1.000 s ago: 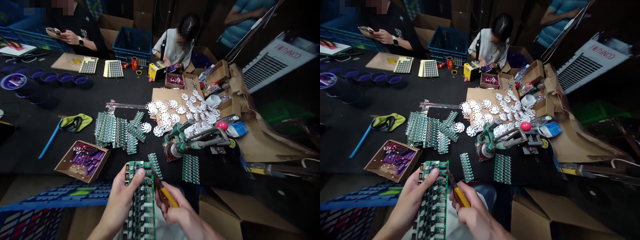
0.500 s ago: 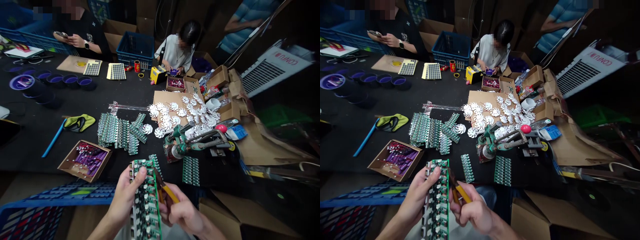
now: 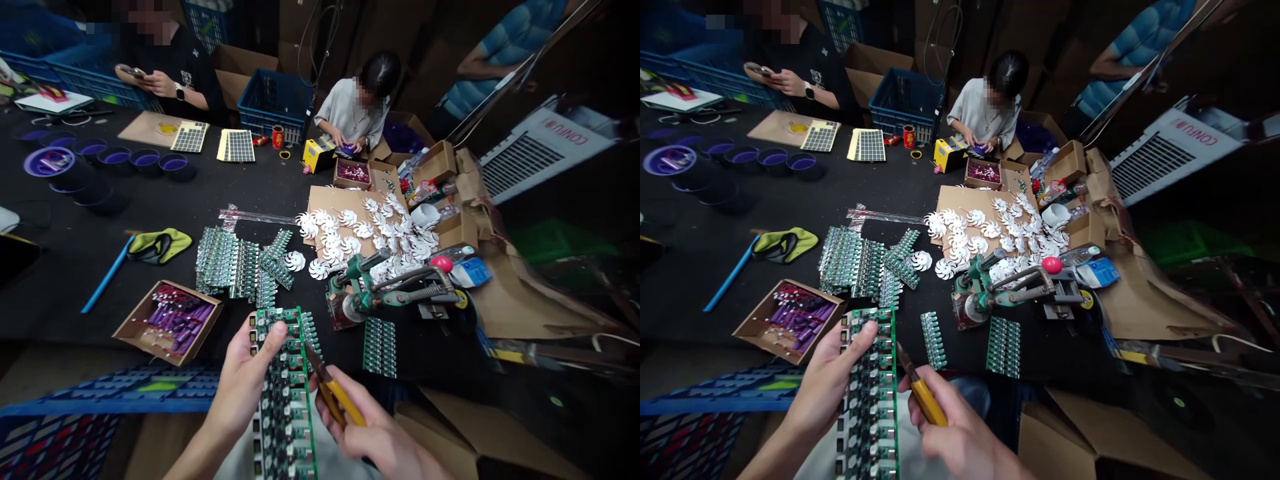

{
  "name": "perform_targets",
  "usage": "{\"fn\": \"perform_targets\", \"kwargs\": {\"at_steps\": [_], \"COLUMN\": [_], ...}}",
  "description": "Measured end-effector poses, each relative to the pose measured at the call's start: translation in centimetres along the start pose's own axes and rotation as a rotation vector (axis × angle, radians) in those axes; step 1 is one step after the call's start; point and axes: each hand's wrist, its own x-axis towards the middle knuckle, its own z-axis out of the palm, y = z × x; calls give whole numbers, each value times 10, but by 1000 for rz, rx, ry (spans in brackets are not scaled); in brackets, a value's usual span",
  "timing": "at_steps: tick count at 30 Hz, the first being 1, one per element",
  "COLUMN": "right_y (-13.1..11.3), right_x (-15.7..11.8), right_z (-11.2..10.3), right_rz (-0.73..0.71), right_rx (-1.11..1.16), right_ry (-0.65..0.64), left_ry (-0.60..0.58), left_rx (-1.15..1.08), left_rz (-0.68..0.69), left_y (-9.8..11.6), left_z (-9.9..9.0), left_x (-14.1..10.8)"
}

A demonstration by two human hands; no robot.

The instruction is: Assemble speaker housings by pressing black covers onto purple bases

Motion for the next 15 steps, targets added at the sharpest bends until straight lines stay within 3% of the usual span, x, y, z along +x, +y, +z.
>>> {"fn": "perform_targets", "kwargs": {"at_steps": [6, 11, 15], "right_y": [18, 11, 7], "right_x": [2, -1, 3], "right_z": [-8, -3, 4], "right_rz": [-1, 82, 56], "right_rx": [-190, -146, 35], "right_ry": [92, 174, 34], "left_ry": [-2, 9, -24], "left_rx": [0, 10, -94], "left_rz": [6, 8, -46], "left_y": [5, 2, -3], "left_z": [2, 1, 2], "left_x": [0, 1, 2]}}
